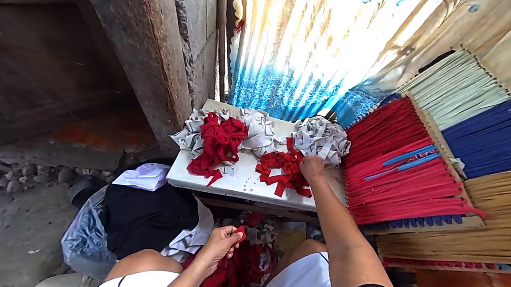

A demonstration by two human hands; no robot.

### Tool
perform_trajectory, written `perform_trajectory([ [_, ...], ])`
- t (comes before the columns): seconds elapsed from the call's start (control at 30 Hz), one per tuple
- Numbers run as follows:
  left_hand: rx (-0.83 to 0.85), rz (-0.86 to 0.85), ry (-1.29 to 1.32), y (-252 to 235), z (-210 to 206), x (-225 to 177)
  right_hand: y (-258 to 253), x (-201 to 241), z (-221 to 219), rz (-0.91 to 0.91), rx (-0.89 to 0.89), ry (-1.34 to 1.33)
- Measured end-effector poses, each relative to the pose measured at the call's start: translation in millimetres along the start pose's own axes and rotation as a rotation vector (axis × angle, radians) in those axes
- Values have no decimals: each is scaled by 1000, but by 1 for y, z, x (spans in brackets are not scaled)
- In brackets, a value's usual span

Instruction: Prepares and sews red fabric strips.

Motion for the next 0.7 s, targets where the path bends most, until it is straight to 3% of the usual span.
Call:
perform_trajectory([
  [0.27,18,-15,5,0,-3,-3,8,-13,67,56,-89,-6],
  [0.47,30,-12,-30,6,-5,-1,1,-19,24,355,-28,153],
  [0.6,18,-4,-29,7,-1,2,-11,-24,-18,341,32,237],
  [0.7,10,-1,-23,5,2,2,-13,-28,-20,313,35,197],
])
Point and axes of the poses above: each hand's wrist, its own y-axis away from the middle knuckle, its own z-axis out of the back of the hand, x = y × z, the point moved 1 cm from there along -y, towards the middle knuckle, and after that the axes turned 6 degrees about x, right-handed, at the moved point
